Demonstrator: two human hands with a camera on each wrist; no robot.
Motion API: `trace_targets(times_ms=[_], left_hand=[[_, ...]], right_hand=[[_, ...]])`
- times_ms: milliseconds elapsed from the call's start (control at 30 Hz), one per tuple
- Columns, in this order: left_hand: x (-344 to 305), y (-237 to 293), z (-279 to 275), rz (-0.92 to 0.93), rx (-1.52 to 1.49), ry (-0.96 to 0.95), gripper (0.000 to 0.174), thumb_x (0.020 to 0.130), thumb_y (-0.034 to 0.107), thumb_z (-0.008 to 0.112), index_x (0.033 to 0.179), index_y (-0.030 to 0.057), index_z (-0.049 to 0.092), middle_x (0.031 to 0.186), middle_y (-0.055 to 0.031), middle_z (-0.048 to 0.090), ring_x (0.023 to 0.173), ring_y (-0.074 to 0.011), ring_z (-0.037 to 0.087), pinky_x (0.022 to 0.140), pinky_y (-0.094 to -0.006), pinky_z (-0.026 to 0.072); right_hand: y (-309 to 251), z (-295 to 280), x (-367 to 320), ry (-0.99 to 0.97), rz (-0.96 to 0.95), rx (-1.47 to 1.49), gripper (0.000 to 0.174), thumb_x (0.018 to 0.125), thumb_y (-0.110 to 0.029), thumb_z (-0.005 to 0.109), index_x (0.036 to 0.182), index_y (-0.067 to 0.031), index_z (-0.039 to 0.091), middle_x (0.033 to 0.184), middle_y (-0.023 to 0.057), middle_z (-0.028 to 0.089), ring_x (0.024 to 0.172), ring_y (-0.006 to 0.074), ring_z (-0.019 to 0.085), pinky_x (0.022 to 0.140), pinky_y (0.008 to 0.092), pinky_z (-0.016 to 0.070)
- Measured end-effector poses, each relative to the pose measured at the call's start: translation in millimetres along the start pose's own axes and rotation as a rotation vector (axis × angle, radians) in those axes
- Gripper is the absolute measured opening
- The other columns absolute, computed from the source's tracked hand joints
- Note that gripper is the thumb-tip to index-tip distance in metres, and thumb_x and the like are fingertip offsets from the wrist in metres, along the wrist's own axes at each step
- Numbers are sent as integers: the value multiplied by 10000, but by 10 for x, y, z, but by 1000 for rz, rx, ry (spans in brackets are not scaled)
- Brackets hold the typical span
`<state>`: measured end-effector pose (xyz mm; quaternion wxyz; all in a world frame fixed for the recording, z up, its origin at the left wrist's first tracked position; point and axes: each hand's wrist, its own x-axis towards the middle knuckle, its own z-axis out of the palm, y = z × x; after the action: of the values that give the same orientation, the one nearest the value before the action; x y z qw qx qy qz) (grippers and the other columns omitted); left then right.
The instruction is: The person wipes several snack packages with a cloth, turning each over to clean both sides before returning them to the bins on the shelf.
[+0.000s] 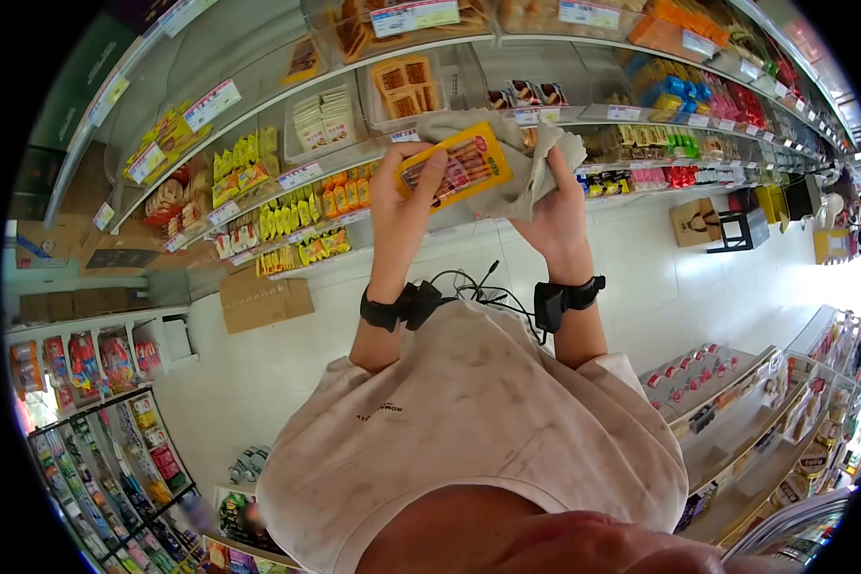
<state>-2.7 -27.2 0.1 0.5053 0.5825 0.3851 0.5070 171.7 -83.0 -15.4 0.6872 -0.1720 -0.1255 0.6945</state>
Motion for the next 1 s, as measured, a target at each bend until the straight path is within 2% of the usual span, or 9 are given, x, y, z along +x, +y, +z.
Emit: trace_targets(times_ms=[200,300,500,600,700,800,900,1000], left_hand=[[-171,185,271,-10,66,-38,197,951,202,666,989,19,604,870,-3,613,777,-52,537,680,-204,451],[-267,174,421,56,63,23,200,955,218,661,995,29,610,833,15,602,720,-30,516,620,-190,424],[-442,333,649,-17,26,63,196,963,207,648,1016,24,602,877,12,593,751,-31,514,652,-191,435],[-505,390,740,-27,-28,52,183,968,199,639,1012,27,593,903,12,578,791,-36,509,700,-189,432],[-547,392,855,12,-18,86,173,971,193,635,1005,31,584,909,12,565,816,-40,498,735,-191,421],[-550,249,942,84,-4,114,164,977,185,626,1003,32,572,921,9,558,835,-41,487,759,-193,413],[-584,264,1040,83,-39,104,148,983,173,614,1007,35,566,911,14,558,799,-38,491,728,-191,420],[-599,195,1068,111,129,94,115,974,126,618,1008,33,562,900,15,572,775,-40,521,702,-194,440]], right_hand=[[-230,-96,-311,-35,-8,109,459,1043,-364,398,1421,-106,440,1414,87,508,1286,269,494,1067,461,390],[-352,-125,-431,-91,-18,163,461,1044,-361,398,1419,-97,439,1414,89,508,1290,274,492,1066,462,392],[-533,-140,-632,-183,-87,123,455,1047,-346,402,1406,-72,448,1388,99,529,1266,261,516,1039,431,426],[-607,-111,-709,-167,-78,110,437,1043,-338,420,1387,-71,468,1369,102,546,1245,248,536,1017,410,447],[-663,-246,-714,-264,-53,250,484,1048,-330,363,1456,-70,381,1432,130,482,1305,306,480,1064,482,416],[-755,-166,-815,-15,-84,0,489,1042,-335,382,1459,-80,384,1439,121,478,1301,305,486,1049,485,430],[-836,-97,-885,-92,-93,36,421,1018,-332,505,1356,-81,493,1299,63,588,1179,193,573,980,377,476],[-843,-135,-981,116,-91,-129,384,986,-256,573,1320,-69,534,1156,40,648,1053,159,626,896,341,516]])
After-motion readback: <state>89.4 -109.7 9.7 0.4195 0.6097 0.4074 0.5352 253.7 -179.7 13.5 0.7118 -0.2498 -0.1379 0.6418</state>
